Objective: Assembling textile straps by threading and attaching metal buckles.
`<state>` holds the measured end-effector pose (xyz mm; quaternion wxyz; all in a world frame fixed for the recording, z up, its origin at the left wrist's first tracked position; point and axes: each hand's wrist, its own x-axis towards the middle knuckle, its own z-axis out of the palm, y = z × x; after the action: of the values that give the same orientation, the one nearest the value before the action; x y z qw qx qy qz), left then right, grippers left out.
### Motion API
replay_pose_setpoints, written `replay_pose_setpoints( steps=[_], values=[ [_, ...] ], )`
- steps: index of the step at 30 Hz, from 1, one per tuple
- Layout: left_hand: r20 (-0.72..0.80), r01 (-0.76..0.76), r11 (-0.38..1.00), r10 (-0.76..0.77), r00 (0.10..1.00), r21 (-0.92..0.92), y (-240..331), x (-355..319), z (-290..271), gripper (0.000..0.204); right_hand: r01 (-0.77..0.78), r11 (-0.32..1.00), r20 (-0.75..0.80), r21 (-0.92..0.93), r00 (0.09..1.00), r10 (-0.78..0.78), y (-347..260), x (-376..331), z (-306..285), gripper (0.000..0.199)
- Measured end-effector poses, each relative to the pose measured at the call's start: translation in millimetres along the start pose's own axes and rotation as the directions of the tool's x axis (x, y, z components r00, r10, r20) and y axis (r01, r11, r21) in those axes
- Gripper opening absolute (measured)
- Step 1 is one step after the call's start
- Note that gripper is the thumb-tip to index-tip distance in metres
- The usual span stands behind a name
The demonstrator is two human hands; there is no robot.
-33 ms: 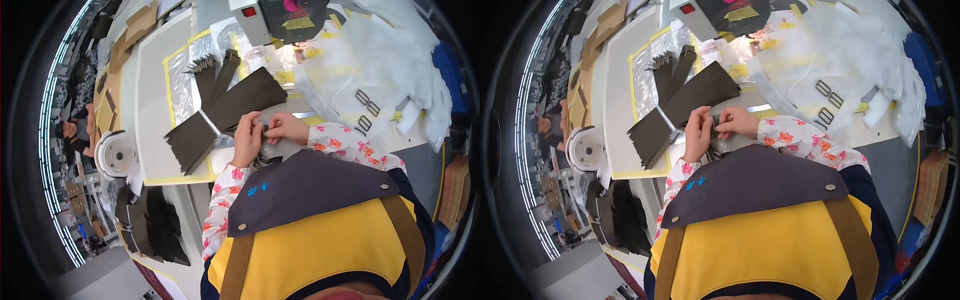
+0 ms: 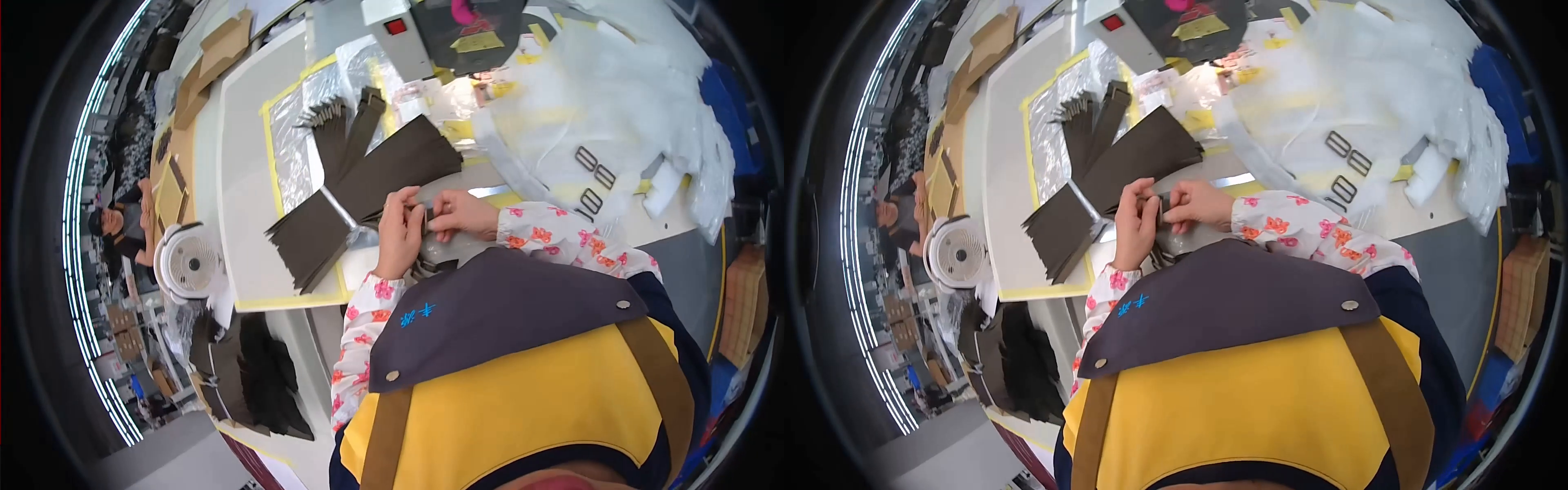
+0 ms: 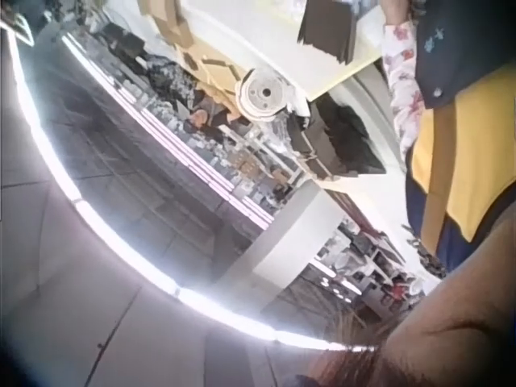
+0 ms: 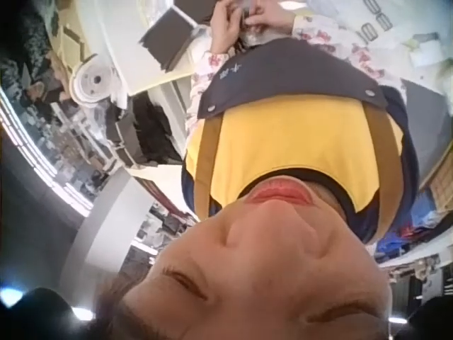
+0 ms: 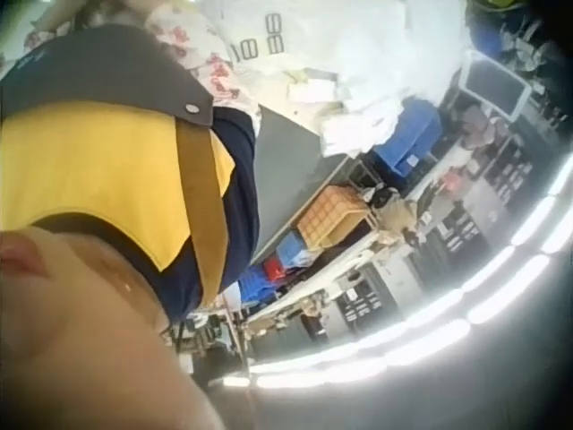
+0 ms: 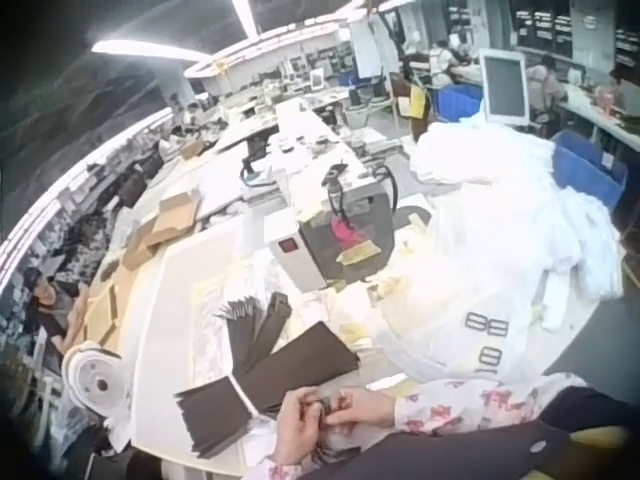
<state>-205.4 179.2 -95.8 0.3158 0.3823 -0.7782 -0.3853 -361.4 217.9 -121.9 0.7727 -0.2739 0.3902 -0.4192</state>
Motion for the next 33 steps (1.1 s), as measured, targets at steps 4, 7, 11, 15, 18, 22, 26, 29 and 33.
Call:
replay_pose_setpoints(
  steps=[4, 7, 11, 15, 18, 22, 26, 29, 33],
  values=[
    [0.116, 0.157, 0.97, -0.137, 0.984, -0.188, 12, -1, -4, 0.014, 0.066, 0.998, 0.042, 0.014, 0.997, -0.066, -1, -2, 7, 0.024],
    [0.248, 0.181, 0.982, -0.19, 0.95, 0.06, 13, 1, -8, 0.015, 0.256, 0.924, -0.013, -0.283, 0.962, -0.271, -12, -19, -4, 0.018],
    [0.319, 0.015, 0.974, -0.089, 0.944, 0.228, 26, 10, 0, 0.027, 0.355, 0.77, 0.027, -0.53, 0.915, -0.403, -6, -33, -9, 0.013],
    [0.286, 0.044, 0.964, -0.121, 0.951, 0.261, 27, 0, -2, 0.024, 0.368, 0.715, 0.037, -0.594, 0.901, -0.433, -6, -37, 0, 0.01],
    [0.236, -0.037, 0.954, -0.036, 0.971, 0.298, 28, -9, 5, 0.018, 0.39, 0.669, 0.034, -0.633, 0.877, -0.479, 3, -38, 6, 0.006],
    [0.113, 0.096, 0.938, -0.141, 0.984, 0.333, 26, -25, 6, 0.012, 0.357, 0.707, 0.035, -0.611, 0.904, -0.427, 12, -41, 13, 0.005],
    [0.143, -0.069, 0.952, 0.027, 0.989, 0.299, 22, -33, -5, 0.013, 0.359, 0.736, 0.036, -0.573, 0.909, -0.415, 10, -49, 2, 0.009],
    [0.421, 0.037, 0.877, -0.267, 0.867, 0.48, 14, -46, -37, 0.011, 0.224, 0.473, -0.039, -0.852, 0.874, -0.485, -36, -73, -37, 0.025],
    [0.477, -0.232, 0.883, 0.011, 0.879, 0.408, 39, -32, -43, 0.014, -0.231, 0.086, -0.209, -0.969, 0.586, -0.783, -75, -114, -114, 0.031]
  ],
)
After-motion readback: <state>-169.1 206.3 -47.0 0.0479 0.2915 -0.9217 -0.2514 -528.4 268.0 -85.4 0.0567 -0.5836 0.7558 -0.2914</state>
